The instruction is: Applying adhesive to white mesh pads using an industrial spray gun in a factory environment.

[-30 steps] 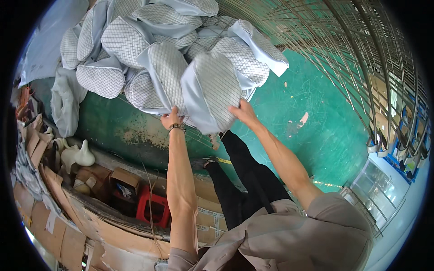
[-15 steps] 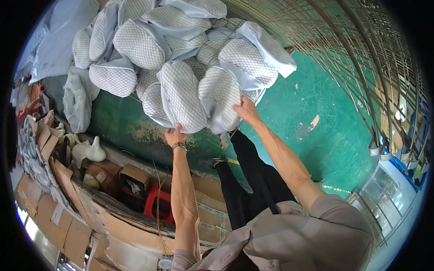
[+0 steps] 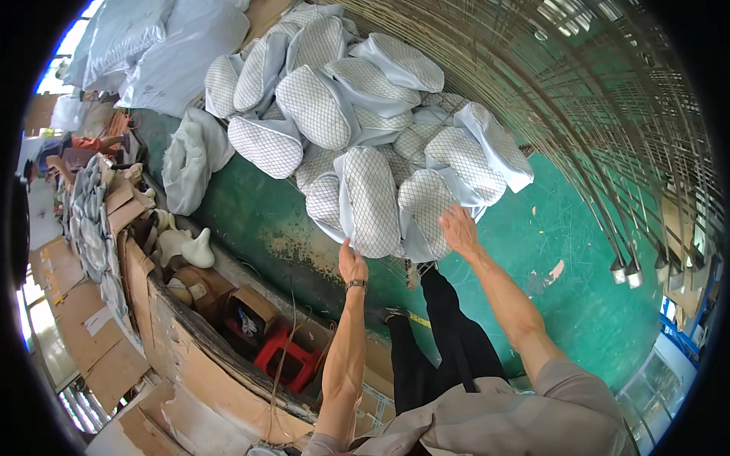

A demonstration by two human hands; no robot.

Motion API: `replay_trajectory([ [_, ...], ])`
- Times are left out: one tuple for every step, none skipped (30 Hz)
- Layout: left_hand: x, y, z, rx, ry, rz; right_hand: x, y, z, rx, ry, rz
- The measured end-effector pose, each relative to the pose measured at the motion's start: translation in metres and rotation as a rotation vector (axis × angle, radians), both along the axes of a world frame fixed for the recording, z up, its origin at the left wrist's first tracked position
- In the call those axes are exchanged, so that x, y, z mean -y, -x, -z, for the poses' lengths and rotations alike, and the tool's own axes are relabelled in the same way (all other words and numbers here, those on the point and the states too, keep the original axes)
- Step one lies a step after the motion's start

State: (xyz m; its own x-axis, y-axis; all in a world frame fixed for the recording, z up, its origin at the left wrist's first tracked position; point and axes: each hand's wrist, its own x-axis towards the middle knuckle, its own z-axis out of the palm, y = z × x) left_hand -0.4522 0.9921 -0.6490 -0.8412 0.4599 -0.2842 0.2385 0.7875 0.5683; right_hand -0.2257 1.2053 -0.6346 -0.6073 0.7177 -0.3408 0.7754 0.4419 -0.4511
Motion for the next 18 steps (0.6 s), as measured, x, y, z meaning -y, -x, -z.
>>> replay_trajectory([
  [0.012,-0.005,-0.003,-0.059,-0.072,0.026,0.0,0.005,-0.02,-0.107,-0.101,0.009],
  [0.025,-0.01,-0.008,-0.004,-0.074,0.018,0.001,0.011,-0.046,-0.146,-0.151,0.036],
  [0.039,-0.013,-0.013,0.098,-0.036,-0.019,0.002,0.019,-0.077,-0.229,-0.211,0.01],
  [0.051,-0.014,-0.017,0.034,-0.095,-0.001,0.002,0.027,-0.113,-0.327,-0.212,0.014],
  [0.067,-0.019,-0.022,0.184,-0.028,-0.072,0.002,0.035,-0.152,-0.421,-0.206,0.009],
  [0.091,-0.029,-0.028,0.366,0.06,-0.17,0.003,0.041,-0.192,-0.429,-0.199,-0.018],
  [0.115,-0.036,-0.031,0.331,0.04,-0.181,0.003,0.049,-0.232,-0.497,-0.271,-0.041],
  [0.138,-0.041,-0.033,0.376,0.096,-0.205,0.0,0.056,-0.27,-0.544,-0.328,-0.055],
  [0.161,-0.046,-0.032,0.402,0.134,-0.228,-0.002,0.063,-0.305,-0.576,-0.356,-0.075],
  [0.186,-0.047,-0.031,0.46,0.107,-0.261,-0.007,0.068,-0.335,-0.603,-0.467,-0.094],
  [0.21,-0.048,-0.03,0.532,0.1,-0.319,-0.01,0.074,-0.36,-0.592,-0.57,-0.09],
  [0.234,-0.049,-0.033,0.688,-0.056,-0.473,-0.014,0.079,-0.381,-0.63,-0.63,-0.084],
  [0.258,-0.053,-0.04,0.885,-0.277,-0.642,-0.02,0.083,-0.397,-0.627,-0.711,-0.077],
  [0.276,-0.059,-0.046,0.782,-0.22,-0.668,-0.026,0.088,-0.408,-0.629,-0.763,-0.097],
  [0.299,-0.056,-0.055,0.876,-0.281,-0.719,-0.032,0.092,-0.416,-0.658,-0.823,-0.143],
  [0.314,-0.06,-0.063,0.768,-0.131,-0.739,-0.037,0.095,-0.421,-0.62,-0.836,-0.113],
  [0.33,-0.064,-0.071,0.796,-0.133,-0.822,-0.041,0.098,-0.424,-0.564,-0.855,-0.117],
  [0.345,-0.068,-0.08,0.856,-0.128,-0.889,-0.044,0.102,-0.424,-0.528,-0.875,-0.137],
])
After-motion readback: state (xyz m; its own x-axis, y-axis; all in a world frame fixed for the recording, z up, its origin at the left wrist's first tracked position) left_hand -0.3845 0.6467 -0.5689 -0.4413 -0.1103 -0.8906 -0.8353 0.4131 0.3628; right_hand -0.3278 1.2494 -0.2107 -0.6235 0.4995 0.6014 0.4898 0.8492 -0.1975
